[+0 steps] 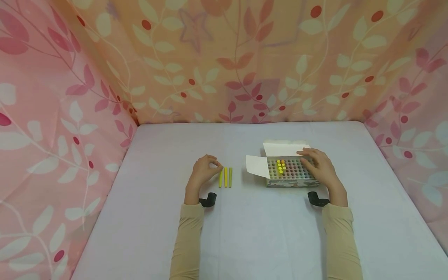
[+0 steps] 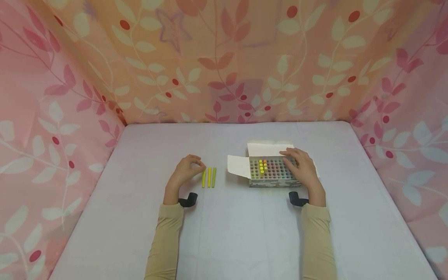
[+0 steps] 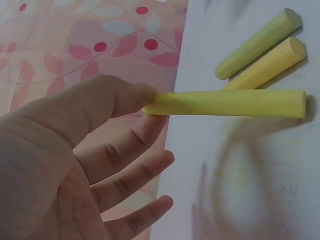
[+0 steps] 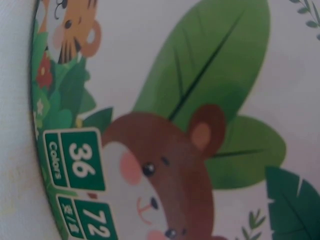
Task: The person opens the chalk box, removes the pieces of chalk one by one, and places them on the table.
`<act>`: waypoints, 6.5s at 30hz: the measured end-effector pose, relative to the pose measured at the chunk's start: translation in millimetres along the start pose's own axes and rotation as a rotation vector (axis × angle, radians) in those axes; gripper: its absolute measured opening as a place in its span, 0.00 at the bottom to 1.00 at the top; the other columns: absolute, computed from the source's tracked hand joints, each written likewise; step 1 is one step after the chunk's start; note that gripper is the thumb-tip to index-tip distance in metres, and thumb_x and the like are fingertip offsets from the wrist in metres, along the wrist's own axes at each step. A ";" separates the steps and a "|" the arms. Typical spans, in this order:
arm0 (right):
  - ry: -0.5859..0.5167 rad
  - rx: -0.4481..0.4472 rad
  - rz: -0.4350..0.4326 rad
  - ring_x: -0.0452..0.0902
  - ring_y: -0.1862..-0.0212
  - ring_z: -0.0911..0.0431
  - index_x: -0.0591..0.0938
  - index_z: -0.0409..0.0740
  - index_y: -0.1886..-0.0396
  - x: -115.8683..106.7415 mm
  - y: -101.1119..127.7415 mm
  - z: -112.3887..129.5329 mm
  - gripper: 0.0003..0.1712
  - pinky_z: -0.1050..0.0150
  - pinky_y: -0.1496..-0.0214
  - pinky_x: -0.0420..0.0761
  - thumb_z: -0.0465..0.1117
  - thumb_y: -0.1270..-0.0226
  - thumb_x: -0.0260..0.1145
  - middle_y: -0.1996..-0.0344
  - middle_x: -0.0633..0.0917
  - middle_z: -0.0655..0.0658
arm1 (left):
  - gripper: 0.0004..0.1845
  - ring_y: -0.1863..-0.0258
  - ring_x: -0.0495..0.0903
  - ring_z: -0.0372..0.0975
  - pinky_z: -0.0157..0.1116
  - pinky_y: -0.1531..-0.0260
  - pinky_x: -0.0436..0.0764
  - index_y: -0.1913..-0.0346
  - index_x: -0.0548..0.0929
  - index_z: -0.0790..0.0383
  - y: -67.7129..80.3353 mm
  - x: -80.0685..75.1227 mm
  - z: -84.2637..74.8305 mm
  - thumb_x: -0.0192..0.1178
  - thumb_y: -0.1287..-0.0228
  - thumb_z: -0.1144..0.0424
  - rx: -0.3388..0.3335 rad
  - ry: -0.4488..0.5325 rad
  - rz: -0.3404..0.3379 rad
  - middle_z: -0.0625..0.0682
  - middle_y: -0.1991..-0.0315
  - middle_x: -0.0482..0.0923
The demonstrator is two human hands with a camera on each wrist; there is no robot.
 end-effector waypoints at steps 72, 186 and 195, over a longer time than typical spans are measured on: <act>0.003 0.013 0.016 0.57 0.36 0.34 0.77 0.45 0.46 1.6 -0.5 0.4 0.18 0.33 0.39 0.54 0.47 0.33 0.58 0.39 0.70 0.36 | 0.09 0.44 0.71 0.47 0.47 0.40 0.64 0.63 0.84 0.55 -3.9 7.1 -13.8 0.64 0.42 0.54 0.049 -0.072 -0.201 0.52 0.49 0.76; -0.004 0.006 0.017 0.58 0.37 0.34 0.78 0.46 0.46 -0.2 0.0 -2.0 0.18 0.32 0.41 0.55 0.47 0.32 0.58 0.39 0.71 0.35 | 0.08 0.32 0.57 0.44 0.53 0.34 0.55 0.60 0.85 0.41 -36.6 113.8 -176.2 0.56 0.35 0.51 0.307 -0.318 0.164 0.44 0.39 0.69; -0.002 0.005 0.013 0.59 0.37 0.34 0.78 0.46 0.47 0.5 -0.3 -1.3 0.18 0.32 0.41 0.56 0.47 0.33 0.58 0.40 0.71 0.36 | 0.09 0.32 0.56 0.45 0.54 0.34 0.55 0.60 0.84 0.43 -35.5 112.1 -179.8 0.54 0.34 0.51 0.356 -0.340 0.139 0.44 0.38 0.69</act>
Point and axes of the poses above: each hand's wrist, its own y-axis away from the middle knuckle, its own x-axis out of the palm, z = x × y, the point moved 7 cm from there along -y, towards the middle knuckle
